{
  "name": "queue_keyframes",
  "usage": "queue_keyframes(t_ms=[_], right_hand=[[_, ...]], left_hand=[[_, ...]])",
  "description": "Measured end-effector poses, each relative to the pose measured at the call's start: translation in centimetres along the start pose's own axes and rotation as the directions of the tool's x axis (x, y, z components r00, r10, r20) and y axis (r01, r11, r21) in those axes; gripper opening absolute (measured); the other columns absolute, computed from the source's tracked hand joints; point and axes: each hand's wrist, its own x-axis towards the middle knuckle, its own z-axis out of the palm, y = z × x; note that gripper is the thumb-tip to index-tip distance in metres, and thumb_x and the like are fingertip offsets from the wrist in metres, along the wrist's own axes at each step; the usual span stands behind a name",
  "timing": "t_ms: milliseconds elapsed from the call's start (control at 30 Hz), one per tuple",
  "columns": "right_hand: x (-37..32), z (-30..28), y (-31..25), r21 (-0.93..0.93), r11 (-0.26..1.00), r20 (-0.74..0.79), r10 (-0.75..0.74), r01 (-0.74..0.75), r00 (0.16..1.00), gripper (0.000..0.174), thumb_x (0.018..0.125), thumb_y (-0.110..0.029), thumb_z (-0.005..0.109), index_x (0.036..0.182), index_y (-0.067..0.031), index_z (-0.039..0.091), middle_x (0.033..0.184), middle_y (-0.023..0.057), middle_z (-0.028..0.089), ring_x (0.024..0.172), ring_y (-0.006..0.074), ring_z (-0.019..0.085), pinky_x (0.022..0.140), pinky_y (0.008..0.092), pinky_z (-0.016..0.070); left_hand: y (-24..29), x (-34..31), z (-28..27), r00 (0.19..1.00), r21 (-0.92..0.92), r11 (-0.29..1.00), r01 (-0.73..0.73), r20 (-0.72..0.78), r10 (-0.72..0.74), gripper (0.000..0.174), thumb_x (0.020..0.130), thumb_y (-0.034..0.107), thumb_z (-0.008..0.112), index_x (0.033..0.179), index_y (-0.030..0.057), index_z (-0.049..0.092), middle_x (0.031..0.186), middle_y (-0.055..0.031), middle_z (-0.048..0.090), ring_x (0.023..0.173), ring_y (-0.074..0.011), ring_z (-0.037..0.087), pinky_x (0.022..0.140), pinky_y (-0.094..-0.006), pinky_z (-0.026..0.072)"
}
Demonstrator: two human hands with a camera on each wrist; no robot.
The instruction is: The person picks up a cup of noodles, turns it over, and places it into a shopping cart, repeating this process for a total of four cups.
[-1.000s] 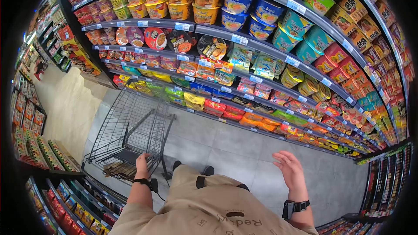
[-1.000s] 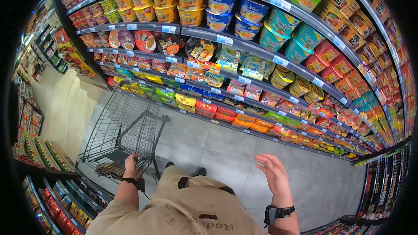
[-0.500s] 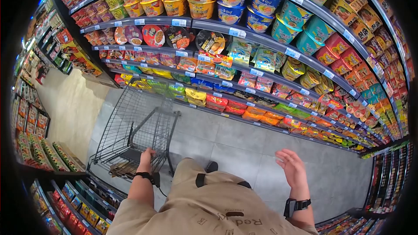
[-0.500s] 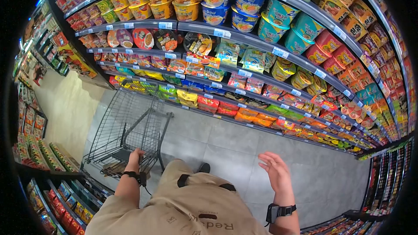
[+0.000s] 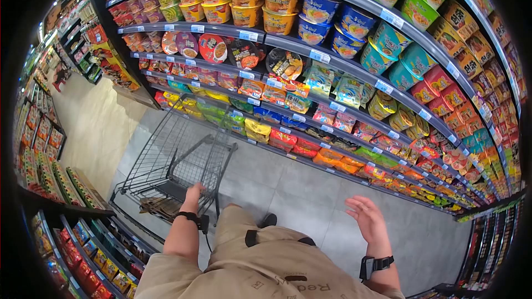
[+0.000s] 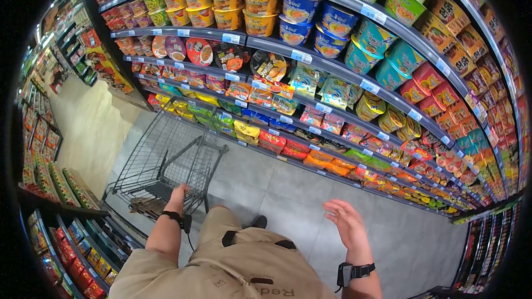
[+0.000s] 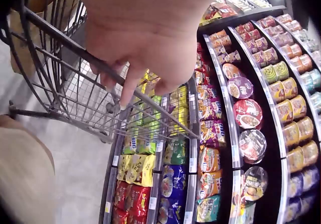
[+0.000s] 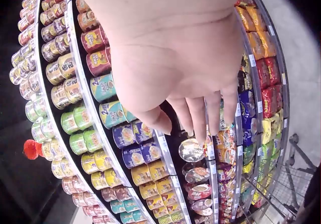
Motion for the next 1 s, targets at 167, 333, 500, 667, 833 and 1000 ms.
queue_keyframes(t_ms=[167, 333, 500, 667, 833, 1000], right_hand=[[0.8, 0.2, -0.2, 0.031, 0.999, 0.031, -0.036, 0.035, 0.999, 0.047, 0.101, -0.026, 0.063, 0.139, 0.0005, 0.059, 0.138, 0.0201, 0.065, 0.133, 0.0307, 0.058, 0.109, 0.0446, 0.0449], [0.3, 0.4, -1.1, -0.012, 1.0, 0.004, -0.029, 0.029, 1.0, 0.049, 0.099, -0.029, 0.065, 0.138, 0.0015, 0.058, 0.139, 0.0209, 0.065, 0.135, 0.0319, 0.057, 0.111, 0.0464, 0.0446], [-0.9, -1.3, -1.8, 0.007, 0.996, -0.053, -0.091, 0.092, 0.994, 0.052, 0.098, -0.029, 0.065, 0.139, 0.0017, 0.058, 0.139, 0.0211, 0.064, 0.135, 0.0328, 0.057, 0.11, 0.0471, 0.0452], [-1.2, -3.7, -1.1, 0.07, 0.985, -0.102, -0.148, 0.156, 0.984, 0.051, 0.098, -0.027, 0.065, 0.139, 0.0017, 0.057, 0.14, 0.0217, 0.063, 0.134, 0.0332, 0.058, 0.11, 0.0479, 0.046], [0.8, -4.6, -1.2, 0.153, 0.967, -0.107, -0.188, 0.203, 0.976, 0.05, 0.099, -0.026, 0.063, 0.14, 0.0034, 0.057, 0.14, 0.0231, 0.063, 0.134, 0.0329, 0.059, 0.11, 0.0467, 0.0459], [5.6, -1.9, -3.9, 0.1, 0.984, -0.057, -0.139, 0.144, 0.989, 0.047, 0.102, -0.023, 0.06, 0.142, 0.0028, 0.055, 0.142, 0.0218, 0.063, 0.136, 0.0308, 0.058, 0.112, 0.046, 0.0449]], left_hand=[[1.6, -1.0, 2.2, 0.997, 0.101, 0.992, -0.072, -0.016, 0.074, 0.056, 0.084, 0.032, 0.07, 0.122, -0.0084, 0.07, 0.122, -0.0224, 0.073, 0.119, -0.0314, 0.064, 0.104, -0.0417, 0.0442], [3.4, -2.1, 4.2, 0.993, 0.126, 0.985, -0.122, 0.024, 0.12, 0.056, 0.087, 0.036, 0.069, 0.122, -0.0079, 0.072, 0.121, -0.0232, 0.073, 0.116, -0.0338, 0.066, 0.098, -0.0427, 0.0484], [3.2, 0.7, 5.9, 0.985, 0.24, 0.957, -0.166, 0.004, 0.17, 0.049, 0.089, 0.034, 0.069, 0.115, -0.0079, 0.073, 0.113, -0.0224, 0.074, 0.107, -0.0337, 0.068, 0.093, -0.0445, 0.0495], [5.1, -0.2, 4.2, 0.999, 0.203, 0.979, -0.03, 0.032, 0.024, 0.037, 0.09, 0.03, 0.071, 0.096, -0.0065, 0.071, 0.088, -0.0131, 0.068, 0.082, -0.0283, 0.063, 0.075, -0.0443, 0.0477], [10.4, -2.0, 1.8, 0.965, 0.54, 0.838, -0.077, 0.251, -0.073, 0.034, 0.092, 0.032, 0.065, 0.107, 0.0021, 0.073, 0.09, -0.0099, 0.069, 0.08, -0.0243, 0.057, 0.073, -0.04, 0.0437], [15.4, -0.4, 1.8, 0.936, 0.579, 0.736, -0.352, 0.239, 0.26, 0.057, 0.094, 0.04, 0.065, 0.137, 0.0013, 0.066, 0.134, -0.0234, 0.069, 0.131, -0.0379, 0.062, 0.107, -0.0445, 0.048]])
